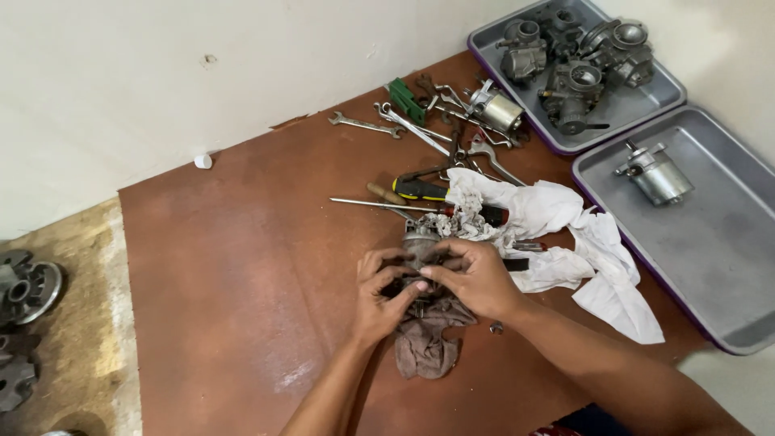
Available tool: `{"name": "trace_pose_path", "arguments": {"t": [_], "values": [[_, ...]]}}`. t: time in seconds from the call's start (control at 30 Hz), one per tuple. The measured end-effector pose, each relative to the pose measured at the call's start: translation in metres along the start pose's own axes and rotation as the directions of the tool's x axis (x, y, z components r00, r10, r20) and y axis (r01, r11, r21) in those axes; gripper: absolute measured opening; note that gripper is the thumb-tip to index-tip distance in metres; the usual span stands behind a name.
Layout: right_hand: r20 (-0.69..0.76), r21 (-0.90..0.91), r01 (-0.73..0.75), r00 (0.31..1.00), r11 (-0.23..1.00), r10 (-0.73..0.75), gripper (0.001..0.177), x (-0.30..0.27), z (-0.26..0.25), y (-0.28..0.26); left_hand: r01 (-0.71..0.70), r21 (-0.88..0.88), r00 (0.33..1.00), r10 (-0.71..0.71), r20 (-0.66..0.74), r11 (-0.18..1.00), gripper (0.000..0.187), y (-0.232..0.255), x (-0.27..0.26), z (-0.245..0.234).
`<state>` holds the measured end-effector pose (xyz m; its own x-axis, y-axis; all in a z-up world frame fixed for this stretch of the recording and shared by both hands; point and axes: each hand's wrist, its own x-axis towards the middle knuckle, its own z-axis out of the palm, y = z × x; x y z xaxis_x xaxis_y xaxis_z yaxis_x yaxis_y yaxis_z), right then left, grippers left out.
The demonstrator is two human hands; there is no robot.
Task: The person cleans a cylindrical mechanical part, likely a starter motor, using a rag and a small metal tool. They wipe the exterior and interior surfaces of the part while holding it on a workbench. Other mechanical parts and tools are visible on the table.
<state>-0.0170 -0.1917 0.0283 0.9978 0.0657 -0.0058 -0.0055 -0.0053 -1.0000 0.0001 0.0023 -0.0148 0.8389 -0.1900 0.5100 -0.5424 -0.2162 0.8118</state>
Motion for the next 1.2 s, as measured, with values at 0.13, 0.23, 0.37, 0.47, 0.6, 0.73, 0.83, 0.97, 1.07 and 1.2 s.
{"name": "trace_pose_path", "arguments": {"t": [0.13, 0.23, 0.37, 0.47, 0.6, 0.73, 0.83, 0.97, 1.07, 1.2], "values": [[-0.038, -0.066, 0.075, 0.996, 0.995, -0.077, 0.021, -0.003, -0.005, 0.003, -0.023, -0.011, 0.998, 0.023, -0.062, 1.000, 0.017, -0.012, -0.005, 0.005], [-0.061, -0.169, 0.190, 0.977, 0.967, -0.203, 0.013, -0.007, -0.011, 0.000, -0.001, -0.051, 0.987, -0.007, -0.163, 0.999, 0.011, -0.022, -0.009, 0.006], [0.103, 0.016, 0.063, 0.993, 0.998, -0.064, 0.021, -0.004, -0.015, 0.002, -0.010, -0.012, 0.989, 0.008, -0.146, 1.000, 0.009, -0.025, -0.010, 0.008], [0.235, 0.061, -0.043, 0.972, 0.997, 0.027, 0.030, -0.001, -0.018, -0.004, -0.051, 0.052, 0.989, 0.057, -0.133, 0.997, 0.011, -0.021, -0.010, 0.010], [0.306, -0.079, -0.033, 0.950, 0.996, 0.056, 0.025, 0.001, -0.016, -0.016, -0.150, 0.194, 0.985, 0.163, -0.053, 0.969, 0.014, 0.007, -0.001, 0.003], [0.270, -0.228, 0.194, 0.954, 0.954, -0.130, 0.027, 0.011, -0.027, -0.001, -0.101, 0.207, 0.993, 0.110, -0.033, 0.973, 0.034, -0.012, -0.008, 0.011], [0.223, -0.587, 0.477, 0.872, 0.654, -0.435, 0.031, 0.018, -0.034, 0.003, 0.195, 0.139, 0.977, -0.205, 0.062, 0.971, 0.102, 0.013, 0.004, 0.006], [0.437, -0.690, 0.588, 0.803, 0.422, -0.404, 0.040, 0.010, -0.033, 0.013, 0.204, 0.297, 0.925, -0.282, 0.253, 0.933, 0.127, 0.024, 0.019, 0.000], [0.564, -0.723, 0.670, 0.712, 0.167, -0.418, 0.049, 0.010, -0.033, 0.024, 0.131, 0.399, 0.907, -0.272, 0.321, 0.907, 0.125, 0.018, 0.017, -0.002], [0.543, -0.738, 0.615, 0.785, 0.276, -0.297, 0.065, -0.013, -0.027, 0.060, 0.127, 0.435, 0.917, -0.273, 0.291, 0.891, 0.122, 0.007, 0.014, 0.003]]}}
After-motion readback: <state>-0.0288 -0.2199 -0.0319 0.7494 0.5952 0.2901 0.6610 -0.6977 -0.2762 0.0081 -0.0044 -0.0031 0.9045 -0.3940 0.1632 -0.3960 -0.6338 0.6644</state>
